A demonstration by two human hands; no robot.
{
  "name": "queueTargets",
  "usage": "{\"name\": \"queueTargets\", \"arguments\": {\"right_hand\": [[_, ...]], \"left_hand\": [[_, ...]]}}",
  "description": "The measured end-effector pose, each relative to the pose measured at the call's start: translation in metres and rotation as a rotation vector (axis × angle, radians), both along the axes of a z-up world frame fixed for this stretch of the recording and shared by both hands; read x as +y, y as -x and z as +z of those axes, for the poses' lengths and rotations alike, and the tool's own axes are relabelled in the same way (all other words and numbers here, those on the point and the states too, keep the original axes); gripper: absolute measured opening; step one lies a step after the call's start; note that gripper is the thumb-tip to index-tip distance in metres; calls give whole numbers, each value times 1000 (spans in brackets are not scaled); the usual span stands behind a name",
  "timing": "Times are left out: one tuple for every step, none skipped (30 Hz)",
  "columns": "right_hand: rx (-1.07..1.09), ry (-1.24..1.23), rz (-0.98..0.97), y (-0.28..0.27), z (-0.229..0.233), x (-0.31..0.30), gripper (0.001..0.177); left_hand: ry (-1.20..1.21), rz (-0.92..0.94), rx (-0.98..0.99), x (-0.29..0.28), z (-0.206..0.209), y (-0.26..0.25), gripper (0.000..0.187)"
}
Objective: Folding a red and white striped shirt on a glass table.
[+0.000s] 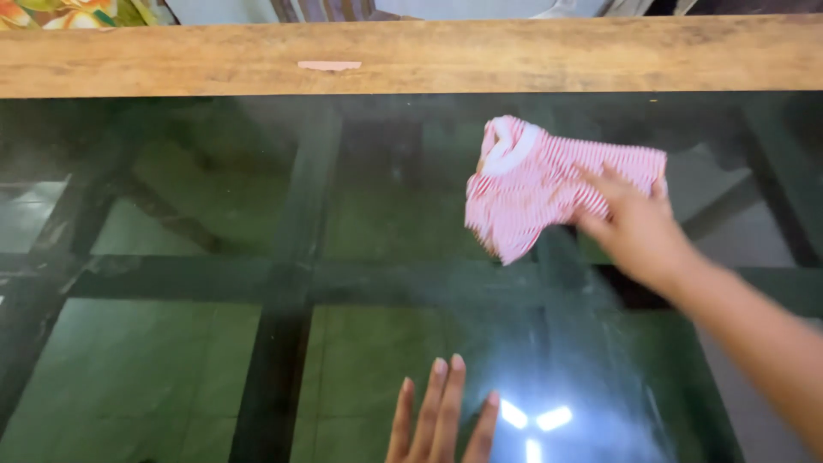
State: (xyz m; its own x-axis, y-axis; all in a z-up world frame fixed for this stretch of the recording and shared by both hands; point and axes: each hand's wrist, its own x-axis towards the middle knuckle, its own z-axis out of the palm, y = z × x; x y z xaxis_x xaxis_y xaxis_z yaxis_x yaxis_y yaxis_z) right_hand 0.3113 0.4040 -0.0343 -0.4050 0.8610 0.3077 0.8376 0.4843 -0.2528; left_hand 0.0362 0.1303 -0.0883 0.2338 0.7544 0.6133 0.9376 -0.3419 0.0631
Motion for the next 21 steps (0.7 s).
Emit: {"name": "queueTargets", "arguments": {"right_hand": [[7,0,4,-8,-8,26,65],[12,2,-24,-18,-17,48,65],[16,4,-52,-29,-26,69,66],[16,11,-49,-27,-19,78,66],[-13,33,-100,-24,-11,87,69],[-36,50,-147,-19,-2,98,73],[-31,53,-142,-15,2,99,73],[-3,138,-169,-13,7,98,77],[26,223,-196,-11,12,97,81],[21,226,-198,-7,11,87,81],[-10,265,-218,-5,10,77,80],[-36,294,-251,-7,13,68,79],[-38,287,-265,-4,11,46,79],[-75,205,-170,-1,8,25,75],[-115,125,-73,4,5,3,70],[-115,126,-77,12,11,-32,70],[-34,118,-61,22,16,-68,69],[49,111,-37,35,20,-102,67],[51,113,-30,43,19,-135,67],[65,119,-58,50,19,-167,70],[79,125,-85,56,19,-199,72]], "left_hand": [[0,4,7,4,-2,0,39],[-9,17,-15,4,-4,-2,35],[-17,30,-38,3,-7,-5,33],[-10,33,-37,3,-7,-6,33],[-2,34,-25,1,-6,-6,33],[2,37,-8,0,-5,-4,34],[4,43,-2,1,2,0,34],[42,16,19,0,9,4,36],[81,-11,40,-2,16,7,39],[84,-13,36,-5,16,10,39],[121,-36,59,-9,16,11,42],[148,-70,85,-7,17,13,46],[140,-84,82,-5,17,12,46],[144,-109,60,-3,19,12,52],[148,-135,39,-2,19,13,59],[149,-139,39,-2,25,13,59],[174,-174,-9,-3,30,14,66],[200,-199,-56,-4,34,16,73],[203,-193,-55,-5,37,19,73],[257,-216,-92,-2,41,21,72],[311,-240,-129,2,44,23,71]]}}
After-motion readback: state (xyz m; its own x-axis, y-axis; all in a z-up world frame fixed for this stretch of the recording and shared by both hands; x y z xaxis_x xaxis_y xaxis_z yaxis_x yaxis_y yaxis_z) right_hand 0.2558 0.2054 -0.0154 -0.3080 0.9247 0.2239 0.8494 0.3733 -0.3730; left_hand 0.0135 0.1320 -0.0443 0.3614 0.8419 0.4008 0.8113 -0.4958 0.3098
